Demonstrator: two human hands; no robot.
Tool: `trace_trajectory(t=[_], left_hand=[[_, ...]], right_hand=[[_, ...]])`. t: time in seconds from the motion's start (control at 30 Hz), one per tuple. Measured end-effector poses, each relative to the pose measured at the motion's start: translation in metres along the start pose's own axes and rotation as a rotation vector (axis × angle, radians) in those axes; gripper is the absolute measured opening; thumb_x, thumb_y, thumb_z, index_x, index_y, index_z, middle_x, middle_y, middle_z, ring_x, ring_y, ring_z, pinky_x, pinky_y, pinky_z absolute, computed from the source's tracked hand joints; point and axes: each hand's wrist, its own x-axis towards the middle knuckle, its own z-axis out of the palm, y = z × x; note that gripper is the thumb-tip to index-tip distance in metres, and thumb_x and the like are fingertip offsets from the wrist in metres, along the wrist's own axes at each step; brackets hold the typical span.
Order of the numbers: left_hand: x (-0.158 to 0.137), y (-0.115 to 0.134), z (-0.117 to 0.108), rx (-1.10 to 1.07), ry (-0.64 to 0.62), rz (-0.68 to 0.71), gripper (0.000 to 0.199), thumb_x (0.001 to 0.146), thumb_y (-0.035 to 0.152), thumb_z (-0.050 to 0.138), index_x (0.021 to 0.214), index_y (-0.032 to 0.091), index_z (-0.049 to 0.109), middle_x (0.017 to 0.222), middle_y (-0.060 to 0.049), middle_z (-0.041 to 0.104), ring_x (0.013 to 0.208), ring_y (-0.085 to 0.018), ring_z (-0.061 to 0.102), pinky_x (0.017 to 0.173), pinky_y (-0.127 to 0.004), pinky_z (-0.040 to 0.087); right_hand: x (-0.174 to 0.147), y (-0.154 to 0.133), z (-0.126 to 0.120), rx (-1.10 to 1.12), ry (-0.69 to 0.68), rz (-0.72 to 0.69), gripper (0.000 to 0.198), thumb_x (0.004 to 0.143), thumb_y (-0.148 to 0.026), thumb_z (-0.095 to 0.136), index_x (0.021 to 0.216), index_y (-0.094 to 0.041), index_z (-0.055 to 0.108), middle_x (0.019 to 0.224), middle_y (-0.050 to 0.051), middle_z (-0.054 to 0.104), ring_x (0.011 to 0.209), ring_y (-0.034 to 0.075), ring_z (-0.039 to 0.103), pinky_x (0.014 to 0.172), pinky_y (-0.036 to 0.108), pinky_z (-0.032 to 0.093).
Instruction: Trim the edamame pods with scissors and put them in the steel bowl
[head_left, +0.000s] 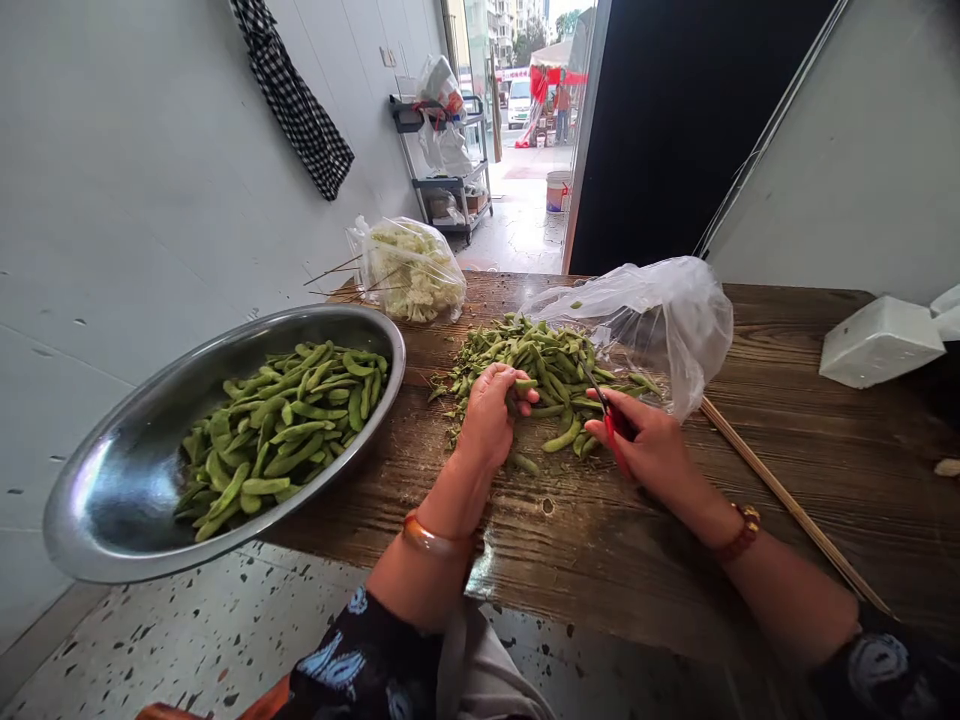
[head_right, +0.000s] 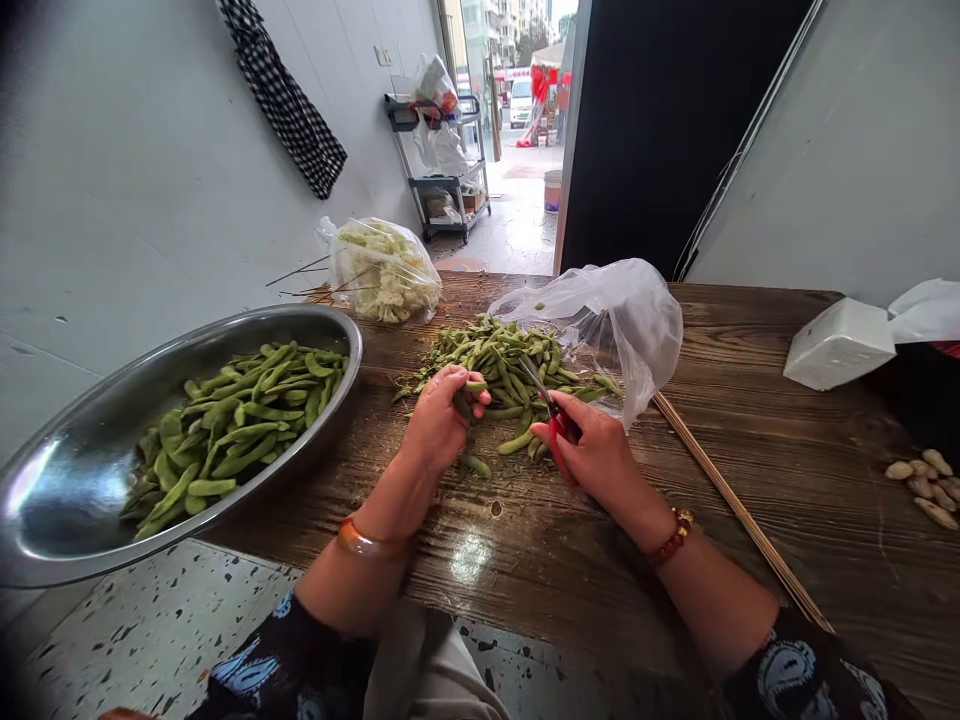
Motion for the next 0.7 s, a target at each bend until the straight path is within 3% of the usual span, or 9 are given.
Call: trace_trajectory(t=[0.13, 0.23, 0.33, 0.43, 0.57, 0.7], left_hand=[[0.000, -0.002, -0.002, 0.186, -0.069, -0.021, 0.010, 0.075, 0.025, 0.052, 0.081, 0.019, 0.047, 0.067, 0.003, 0.057, 0.058, -0.012, 0.060, 0.058, -0.025, 0.047], [0.000, -0.006, -0.004, 0.698, -0.107, 0.133, 0.008, 0.078, 0.021, 0.048, 0.079, 0.018, 0.055, 0.059, 0.002, 0.053, 0.053, -0.012, 0.052, 0.057, -0.023, 0.039], [-0.003, -0.010, -0.004, 1.247, -0.128, 0.284, 0.015, 0.083, 0.022, 0.048, 0.080, 0.020, 0.062, 0.070, -0.003, 0.061, 0.067, -0.016, 0.056, 0.062, -0.026, 0.037], [-0.005, -0.012, -0.003, 1.569, -0.201, 0.269, 0.013, 0.084, 0.026, 0.052, 0.085, 0.021, 0.064, 0.087, -0.008, 0.066, 0.080, -0.021, 0.060, 0.066, -0.029, 0.038], [-0.005, -0.014, -0.003, 1.651, -0.232, 0.231, 0.011, 0.082, 0.025, 0.055, 0.085, 0.022, 0.065, 0.091, -0.007, 0.063, 0.080, -0.020, 0.059, 0.067, -0.029, 0.039], [-0.001, -0.013, -0.004, 1.280, -0.196, 0.356, 0.002, 0.077, 0.019, 0.061, 0.076, 0.019, 0.064, 0.084, -0.004, 0.060, 0.080, -0.016, 0.056, 0.072, -0.026, 0.040]], right_hand=[[-0.001, -0.003, 0.001, -0.006, 0.015, -0.032, 0.044, 0.084, -0.046, 0.059, 0.116, -0.017, 0.065, 0.082, 0.005, 0.071, 0.068, 0.018, 0.063, 0.063, 0.031, 0.052], [-0.001, -0.005, 0.001, -0.003, 0.023, -0.039, 0.043, 0.084, -0.046, 0.059, 0.115, -0.017, 0.066, 0.082, 0.005, 0.071, 0.066, 0.018, 0.063, 0.063, 0.030, 0.053], [0.000, -0.006, 0.000, -0.008, 0.021, -0.059, 0.043, 0.084, -0.046, 0.059, 0.114, -0.017, 0.066, 0.079, 0.005, 0.070, 0.064, 0.018, 0.062, 0.063, 0.031, 0.053], [-0.001, -0.006, 0.000, -0.018, 0.021, -0.076, 0.042, 0.085, -0.046, 0.059, 0.114, -0.016, 0.066, 0.081, 0.006, 0.070, 0.066, 0.019, 0.063, 0.065, 0.031, 0.053], [-0.001, -0.007, 0.000, -0.011, 0.007, -0.066, 0.042, 0.084, -0.045, 0.059, 0.114, -0.017, 0.065, 0.079, 0.005, 0.070, 0.065, 0.018, 0.062, 0.064, 0.031, 0.053], [-0.001, -0.005, 0.001, -0.006, 0.004, -0.055, 0.044, 0.084, -0.045, 0.060, 0.116, -0.015, 0.064, 0.078, 0.004, 0.068, 0.064, 0.018, 0.061, 0.063, 0.030, 0.052]])
